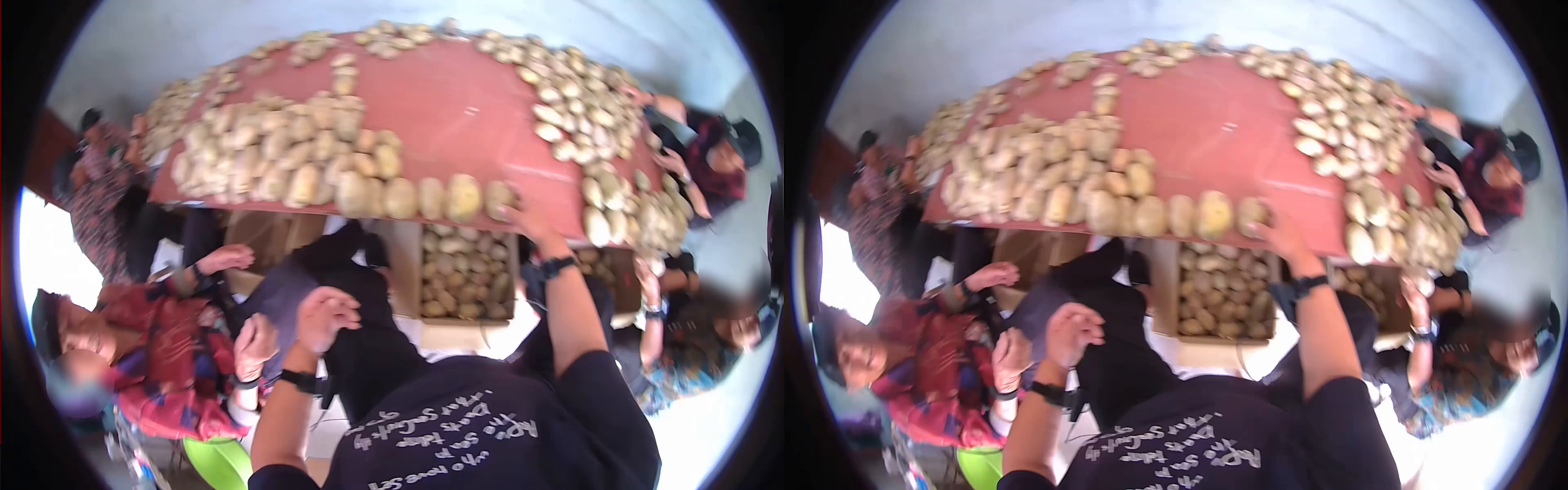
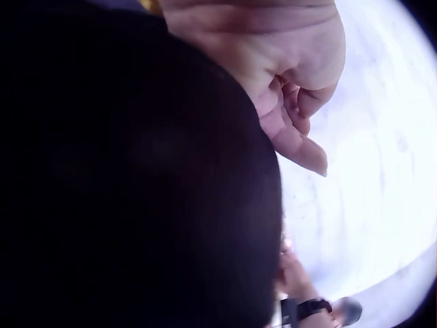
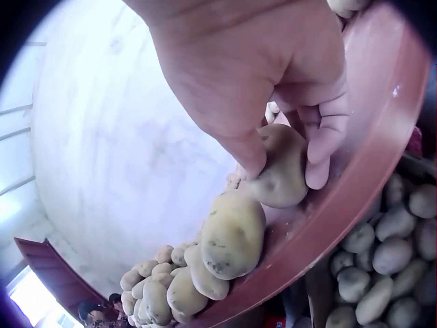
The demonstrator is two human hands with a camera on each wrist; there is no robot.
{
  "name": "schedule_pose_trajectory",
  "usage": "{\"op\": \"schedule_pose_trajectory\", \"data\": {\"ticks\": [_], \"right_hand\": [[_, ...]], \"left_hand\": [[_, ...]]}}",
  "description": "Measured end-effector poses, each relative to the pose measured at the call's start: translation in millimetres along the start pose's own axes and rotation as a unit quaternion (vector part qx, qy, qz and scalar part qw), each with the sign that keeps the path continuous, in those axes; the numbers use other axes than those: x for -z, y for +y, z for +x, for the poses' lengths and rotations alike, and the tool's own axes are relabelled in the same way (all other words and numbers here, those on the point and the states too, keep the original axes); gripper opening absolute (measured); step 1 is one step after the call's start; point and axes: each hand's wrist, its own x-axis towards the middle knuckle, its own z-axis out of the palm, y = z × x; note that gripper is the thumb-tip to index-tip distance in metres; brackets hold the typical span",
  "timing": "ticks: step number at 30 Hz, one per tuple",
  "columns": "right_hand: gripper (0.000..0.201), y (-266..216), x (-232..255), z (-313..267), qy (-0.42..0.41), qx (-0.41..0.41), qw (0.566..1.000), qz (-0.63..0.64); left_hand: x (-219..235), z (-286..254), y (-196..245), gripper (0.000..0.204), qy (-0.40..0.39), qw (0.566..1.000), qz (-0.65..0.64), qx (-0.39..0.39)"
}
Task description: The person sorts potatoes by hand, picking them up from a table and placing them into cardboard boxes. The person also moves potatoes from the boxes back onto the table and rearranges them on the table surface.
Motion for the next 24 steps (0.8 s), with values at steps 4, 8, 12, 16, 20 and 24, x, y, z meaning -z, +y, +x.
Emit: {"op": "schedule_pose_trajectory", "data": {"ticks": [4,8,12,16,20,24], "right_hand": [[0.061,-27.4,-7.9,-3.0,-0.040,0.006,0.998,0.045],[0.061,-30.9,-14.9,-6.4,-0.029,-0.042,0.997,0.051],[0.062,-43.8,-20.5,-12.8,-0.008,-0.025,1.000,-0.002],[0.060,-47.1,-16.7,-16.5,-0.015,-0.020,0.999,-0.020],[0.049,-0.3,-4.5,-8.7,0.124,0.001,0.991,-0.049],[0.038,-42.3,6.6,-27.8,0.156,0.024,0.987,-0.022]], "left_hand": [[1.8,4.2,8.8,0.018,-0.014,0.998,-0.023,0.053],[15.1,8.7,-5.3,0.013,-0.059,0.992,-0.098,0.057],[17.4,9.3,-5.3,0.015,-0.070,0.992,-0.093,0.054],[17.5,7.9,-3.9,0.014,-0.072,0.992,-0.084,0.057],[14.2,4.6,-1.0,0.014,-0.065,0.995,-0.061,0.054],[12.8,3.0,-4.7,0.014,-0.056,0.996,-0.044,0.051]]}}
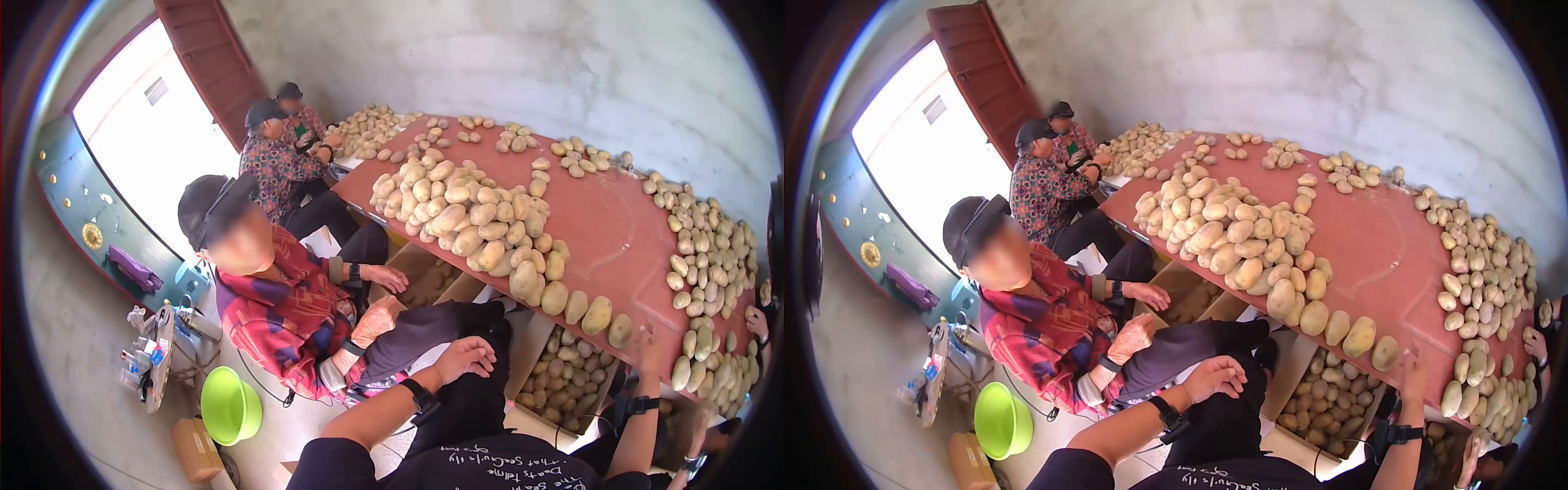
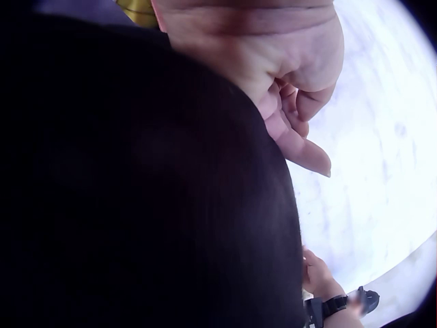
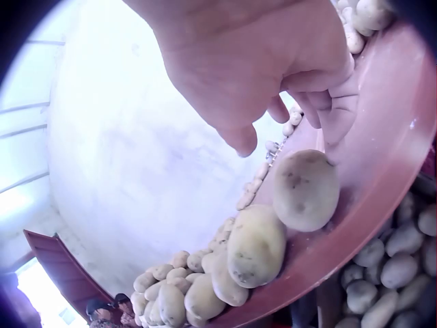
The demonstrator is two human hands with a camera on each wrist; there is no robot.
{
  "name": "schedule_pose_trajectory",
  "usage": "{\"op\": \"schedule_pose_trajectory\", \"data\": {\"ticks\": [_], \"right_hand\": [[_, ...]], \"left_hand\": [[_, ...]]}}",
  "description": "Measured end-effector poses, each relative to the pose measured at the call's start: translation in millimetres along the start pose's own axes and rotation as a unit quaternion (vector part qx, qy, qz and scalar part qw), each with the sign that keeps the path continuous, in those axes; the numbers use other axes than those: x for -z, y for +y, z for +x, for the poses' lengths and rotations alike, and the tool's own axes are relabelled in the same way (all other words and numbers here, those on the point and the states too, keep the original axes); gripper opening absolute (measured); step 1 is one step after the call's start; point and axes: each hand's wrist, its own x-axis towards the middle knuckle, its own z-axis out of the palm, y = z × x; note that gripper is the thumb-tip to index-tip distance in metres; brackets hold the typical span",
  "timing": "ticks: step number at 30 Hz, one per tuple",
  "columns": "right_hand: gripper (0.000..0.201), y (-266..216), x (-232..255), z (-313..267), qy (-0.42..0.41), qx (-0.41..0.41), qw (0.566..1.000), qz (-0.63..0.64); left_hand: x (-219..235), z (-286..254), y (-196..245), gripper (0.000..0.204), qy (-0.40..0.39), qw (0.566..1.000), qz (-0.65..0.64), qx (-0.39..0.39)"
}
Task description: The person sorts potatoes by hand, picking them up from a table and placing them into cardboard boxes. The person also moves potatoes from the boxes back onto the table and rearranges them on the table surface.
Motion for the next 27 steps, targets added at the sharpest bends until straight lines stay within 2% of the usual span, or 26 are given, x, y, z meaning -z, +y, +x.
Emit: {"op": "schedule_pose_trajectory", "data": {"ticks": [1,2,4,6,7,8,9,11,12,17,20,22,24,26,27], "right_hand": [[0.035,8.6,4.1,-0.6,0.030,0.040,0.999,0.003],[0.033,17.0,12.1,-2.2,0.010,0.028,1.000,0.003],[0.030,-8.7,21.2,-11.9,-0.031,-0.005,1.000,-0.001],[0.027,-53.5,21.8,-32.0,-0.094,-0.138,0.969,0.183],[0.027,-53.7,19.9,-36.7,-0.120,-0.151,0.951,0.243],[0.032,-33.7,20.1,-33.7,-0.175,-0.127,0.944,0.249],[0.035,-40.7,20.3,-35.7,-0.231,-0.114,0.939,0.230],[0.036,-56.0,13.7,-42.9,-0.273,-0.110,0.924,0.244],[0.037,-45.0,10.4,-40.0,-0.325,-0.103,0.899,0.276],[0.034,-19.5,-5.5,-37.9,-0.470,-0.106,0.840,0.249],[0.033,6.7,-12.0,-36.5,-0.464,-0.185,0.852,0.154],[0.033,12.7,-10.7,-29.8,-0.483,-0.127,0.867,0.010],[0.037,23.7,-13.2,-25.6,-0.473,-0.069,0.873,-0.092],[0.038,25.2,-15.9,-22.0,-0.479,-0.028,0.852,-0.211],[0.038,26.6,-14.5,-21.4,-0.480,-0.007,0.835,-0.268]], "left_hand": [[0.0,0.6,-0.7,0.014,0.004,1.000,0.002,0.001],[-1.7,-0.5,-1.4,0.014,0.009,1.000,0.003,0.004],[-7.8,0.5,4.9,0.015,0.054,0.998,0.008,0.029],[-20.9,3.2,11.9,0.017,0.082,0.995,0.011,0.053],[-29.3,5.2,16.7,0.018,0.088,0.994,0.012,0.062],[-39.5,10.5,17.7,0.018,0.104,0.991,0.024,0.080],[-47.6,18.0,14.4,0.017,0.120,0.987,0.036,0.100],[-55.2,35.9,-0.5,0.017,0.081,0.990,0.014,0.116],[-63.0,44.6,-8.8,0.018,0.077,0.987,0.021,0.139],[-89.2,86.2,-60.1,0.021,0.069,0.953,0.116,0.269],[-83.3,112.1,-104.1,0.025,0.071,0.922,0.230,0.304],[-72.3,133.3,-135.3,0.034,0.072,0.887,0.333,0.311],[-54.2,152.9,-171.4,0.039,0.044,0.849,0.476,0.224],[-42.8,173.1,-197.8,0.050,0.022,0.802,0.577,0.151],[-57.6,178.8,-196.1,0.054,0.024,0.778,0.611,0.142]]}}
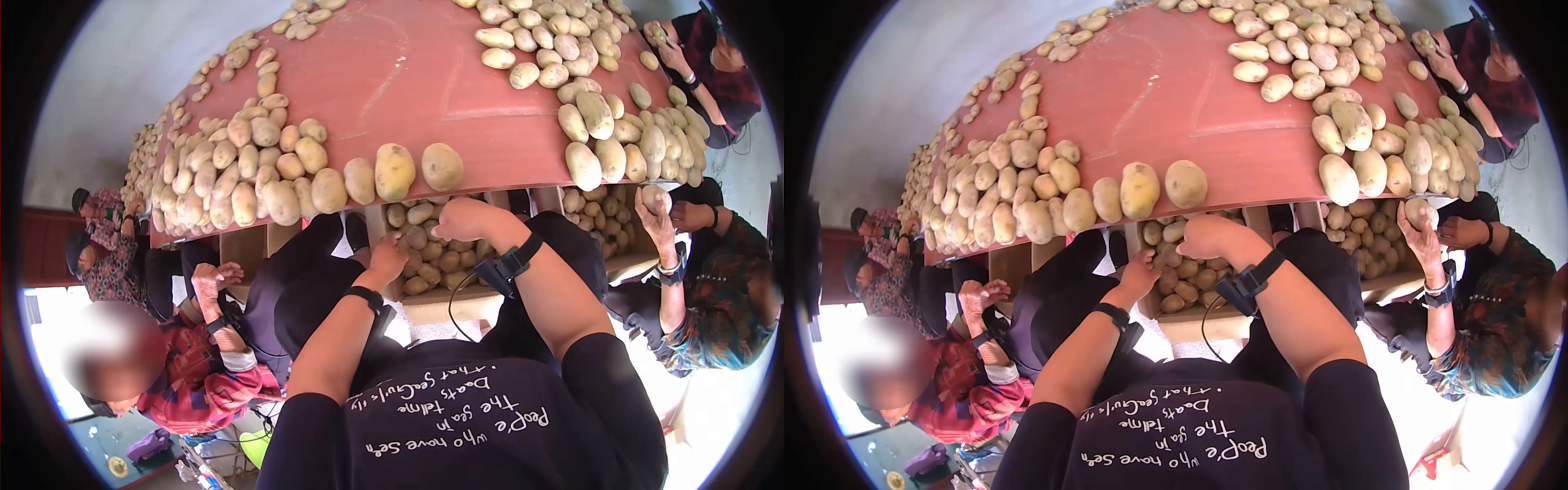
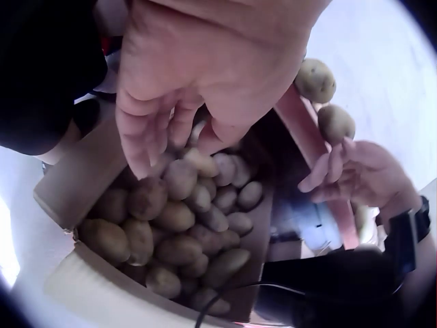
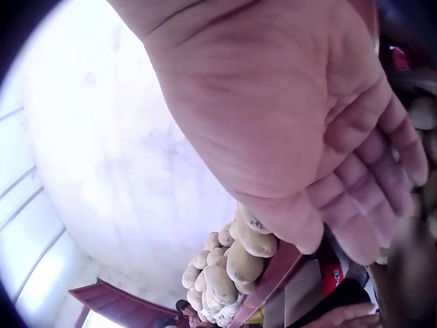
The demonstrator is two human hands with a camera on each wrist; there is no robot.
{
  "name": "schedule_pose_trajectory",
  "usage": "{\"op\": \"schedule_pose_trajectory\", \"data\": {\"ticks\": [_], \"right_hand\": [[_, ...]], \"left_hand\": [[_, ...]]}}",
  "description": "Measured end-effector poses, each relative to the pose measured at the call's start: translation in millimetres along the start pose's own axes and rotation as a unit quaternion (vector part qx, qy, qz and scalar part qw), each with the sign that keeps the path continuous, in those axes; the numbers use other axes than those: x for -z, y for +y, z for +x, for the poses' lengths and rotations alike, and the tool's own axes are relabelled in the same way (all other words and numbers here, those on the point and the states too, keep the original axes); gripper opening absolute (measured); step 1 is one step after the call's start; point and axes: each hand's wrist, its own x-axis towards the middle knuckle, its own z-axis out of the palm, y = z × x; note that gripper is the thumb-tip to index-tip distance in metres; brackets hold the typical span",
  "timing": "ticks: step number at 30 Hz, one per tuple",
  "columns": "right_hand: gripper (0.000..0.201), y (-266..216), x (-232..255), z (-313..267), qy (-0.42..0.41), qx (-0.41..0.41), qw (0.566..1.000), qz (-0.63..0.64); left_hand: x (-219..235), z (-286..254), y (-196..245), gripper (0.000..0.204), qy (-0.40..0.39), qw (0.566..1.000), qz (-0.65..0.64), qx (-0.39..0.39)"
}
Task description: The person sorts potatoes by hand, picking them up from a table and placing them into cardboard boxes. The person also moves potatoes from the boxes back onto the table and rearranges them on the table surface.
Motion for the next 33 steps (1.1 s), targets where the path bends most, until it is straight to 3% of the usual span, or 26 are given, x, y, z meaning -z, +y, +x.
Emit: {"op": "schedule_pose_trajectory", "data": {"ticks": [2,4,7,10,14,15,19,22,25,28,31,33], "right_hand": [[0.038,4.9,-4.4,-1.8,0.039,-0.009,0.999,-0.033],[0.037,6.5,-0.8,-7.9,0.054,-0.033,0.997,-0.040],[0.036,8.1,-0.7,-23.6,0.030,-0.018,0.998,-0.045],[0.035,1.6,2.8,-44.0,-0.002,0.021,1.000,-0.016],[0.033,9.5,16.9,-57.3,-0.019,0.024,0.999,0.034],[0.032,16.4,15.6,-55.0,0.031,0.048,0.998,0.034],[0.032,34.8,31.5,-63.2,0.107,0.003,0.992,0.063],[0.034,46.6,41.4,-69.9,0.116,0.012,0.988,0.105],[0.034,48.0,45.7,-75.8,0.142,0.019,0.983,0.117],[0.036,51.9,48.8,-76.8,0.129,0.016,0.984,0.124],[0.037,53.0,46.5,-74.1,0.131,0.002,0.983,0.129],[0.037,50.1,47.2,-74.1,0.130,0.000,0.985,0.114]], "left_hand": [[-0.1,-1.5,39.5,0.060,0.023,0.997,0.075,-0.013],[-10.3,11.9,48.6,0.071,0.022,0.991,0.129,-0.034],[-22.3,29.6,68.4,0.071,0.032,0.976,0.214,-0.006],[-25.3,44.5,71.7,0.075,0.026,0.963,0.266,-0.038],[-24.4,54.0,74.0,0.077,-0.034,0.970,0.239,-0.028],[-23.8,54.0,74.1,0.073,-0.021,0.964,0.259,-0.051],[-11.8,47.2,71.9,0.065,-0.062,0.963,0.260,-0.038],[-14.8,39.0,67.6,0.064,-0.135,0.961,0.239,0.040],[-27.6,9.9,63.6,0.062,-0.088,0.970,0.219,-0.057],[-25.3,-8.4,72.6,0.062,-0.100,0.965,0.200,-0.140],[-25.6,-16.8,76.5,0.060,-0.126,0.968,0.169,-0.138],[-27.2,-20.2,84.9,0.064,-0.209,0.954,0.142,-0.159]]}}
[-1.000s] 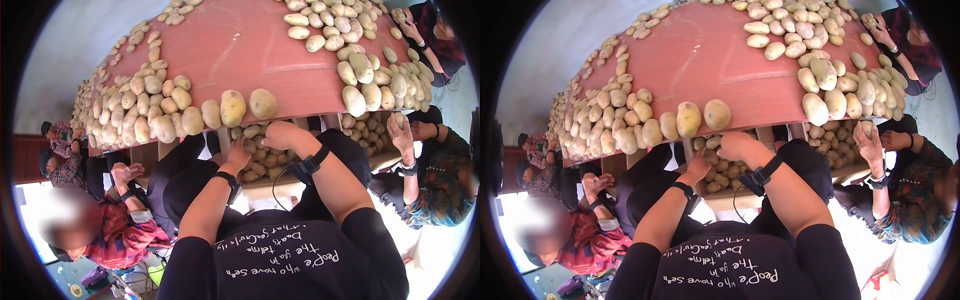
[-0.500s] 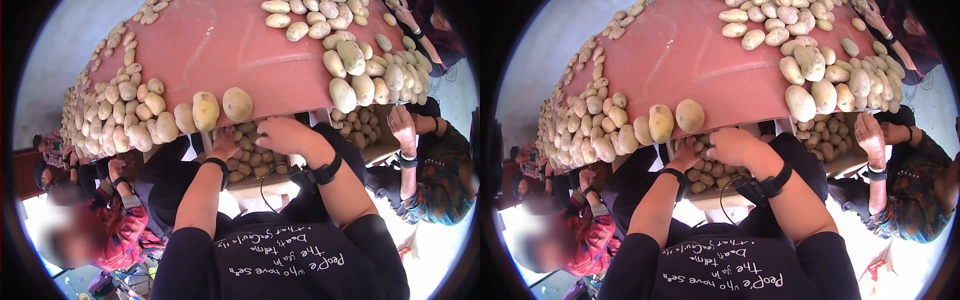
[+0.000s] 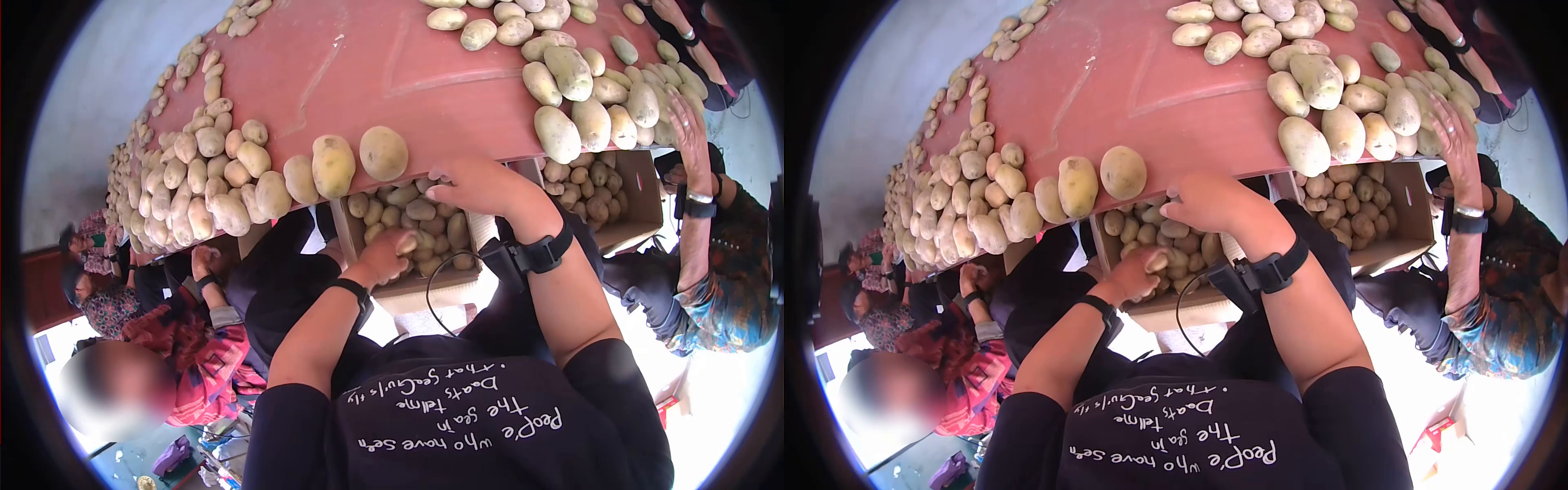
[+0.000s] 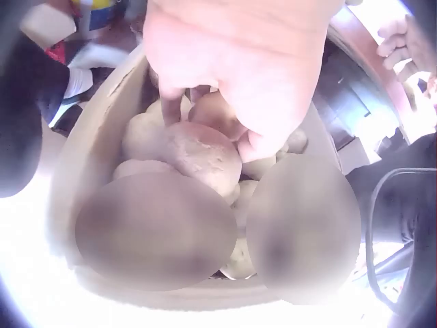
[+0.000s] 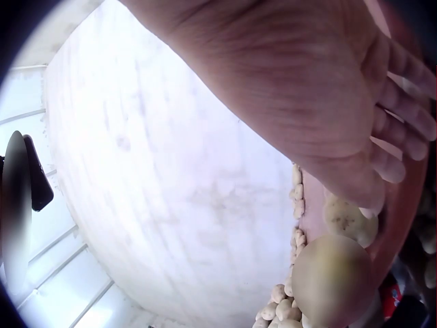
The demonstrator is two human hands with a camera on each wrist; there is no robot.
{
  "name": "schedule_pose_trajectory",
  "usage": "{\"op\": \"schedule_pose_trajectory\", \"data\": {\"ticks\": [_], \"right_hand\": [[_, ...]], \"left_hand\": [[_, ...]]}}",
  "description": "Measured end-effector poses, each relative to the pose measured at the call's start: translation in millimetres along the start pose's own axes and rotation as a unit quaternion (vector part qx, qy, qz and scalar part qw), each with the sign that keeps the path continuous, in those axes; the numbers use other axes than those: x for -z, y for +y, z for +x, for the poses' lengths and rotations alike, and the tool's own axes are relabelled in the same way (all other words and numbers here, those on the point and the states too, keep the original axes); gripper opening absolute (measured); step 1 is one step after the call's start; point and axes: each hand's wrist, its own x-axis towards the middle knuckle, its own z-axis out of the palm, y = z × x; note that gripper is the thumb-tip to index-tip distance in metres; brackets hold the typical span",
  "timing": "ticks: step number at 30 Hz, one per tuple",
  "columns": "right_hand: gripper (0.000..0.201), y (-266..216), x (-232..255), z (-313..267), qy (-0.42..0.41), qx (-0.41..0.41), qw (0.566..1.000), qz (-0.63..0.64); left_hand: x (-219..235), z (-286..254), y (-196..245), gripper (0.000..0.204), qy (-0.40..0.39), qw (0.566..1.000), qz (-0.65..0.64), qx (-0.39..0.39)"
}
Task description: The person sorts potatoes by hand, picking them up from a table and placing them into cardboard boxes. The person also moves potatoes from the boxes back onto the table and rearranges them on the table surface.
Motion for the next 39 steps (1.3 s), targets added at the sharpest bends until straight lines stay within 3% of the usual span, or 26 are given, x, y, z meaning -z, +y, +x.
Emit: {"op": "schedule_pose_trajectory", "data": {"ticks": [1,2,5,6,9,12,14,17,20,22,23,25,27,33,36,37,38,39], "right_hand": [[0.038,-0.6,-0.1,0.3,-0.001,0.000,1.000,-0.007],[0.037,0.6,0.8,-1.0,-0.001,0.004,1.000,-0.003],[0.037,3.2,-5.3,-1.0,0.018,0.021,1.000,0.006],[0.037,5.6,-8.2,-0.8,0.033,0.033,0.999,0.011],[0.036,4.5,-4.5,-3.1,0.014,0.023,1.000,0.010],[0.036,2.4,-0.7,-5.5,0.003,0.013,1.000,0.011],[0.035,3.4,-0.3,-6.8,0.012,0.012,1.000,0.012],[0.033,-0.5,0.5,-7.3,0.013,0.000,1.000,0.009],[0.029,-8.4,1.0,-7.7,-0.033,-0.029,0.999,0.001],[0.029,-11.0,-5.8,-10.3,0.006,0.029,0.999,-0.033],[0.030,-12.1,-7.9,-9.3,-0.018,0.026,0.999,-0.013],[0.030,-13.2,-11.7,-4.7,-0.056,0.010,0.998,-0.024],[0.033,-14.4,-14.2,-3.3,-0.056,0.001,0.998,-0.042],[0.034,-11.8,-25.3,5.2,-0.063,0.000,0.997,-0.046],[0.036,-8.4,-26.8,7.4,-0.068,0.017,0.996,-0.049],[0.036,-8.1,-25.9,6.7,-0.073,0.012,0.996,-0.052],[0.036,-8.4,-24.6,6.0,-0.076,0.008,0.996,-0.053],[0.036,-8.3,-23.5,5.3,-0.079,0.004,0.995,-0.054]], "left_hand": [[-2.3,0.5,4.7,0.065,-0.038,0.999,-0.016,-0.019],[-17.3,-0.3,4.7,0.067,-0.004,0.997,-0.023,-0.074],[-42.5,-5.5,20.9,0.065,0.024,0.999,0.015,-0.040],[-51.0,-1.0,17.6,0.057,0.061,0.995,0.013,-0.080],[-57.9,8.6,6.3,0.051,0.025,0.992,-0.004,-0.126],[-32.1,15.6,-7.4,0.042,0.040,0.993,-0.106,0.021],[-9.7,23.5,-16.0,0.034,0.116,0.977,-0.114,0.140],[-19.3,44.3,-77.0,0.040,0.242,0.966,-0.025,0.086],[-0.2,63.1,-64.6,0.047,0.214,0.971,-0.027,0.106],[-13.2,90.9,-80.1,0.053,0.232,0.969,-0.039,0.077],[-19.2,104.7,-86.6,0.057,0.242,0.967,-0.046,0.060],[-20.1,120.9,-86.2,0.067,0.130,0.982,0.053,0.125],[-15.4,123.2,-70.8,0.066,0.103,0.981,0.022,0.165],[-9.7,126.4,-64.6,0.052,0.062,0.980,0.120,0.144],[-7.2,109.0,-68.7,0.044,0.064,0.965,0.248,0.053],[-5.2,99.6,-60.1,0.040,0.058,0.986,0.044,0.149],[-1.8,87.7,-52.6,0.037,0.047,0.957,-0.161,0.237],[2.8,72.9,-43.1,0.033,0.031,0.879,-0.358,0.313]]}}
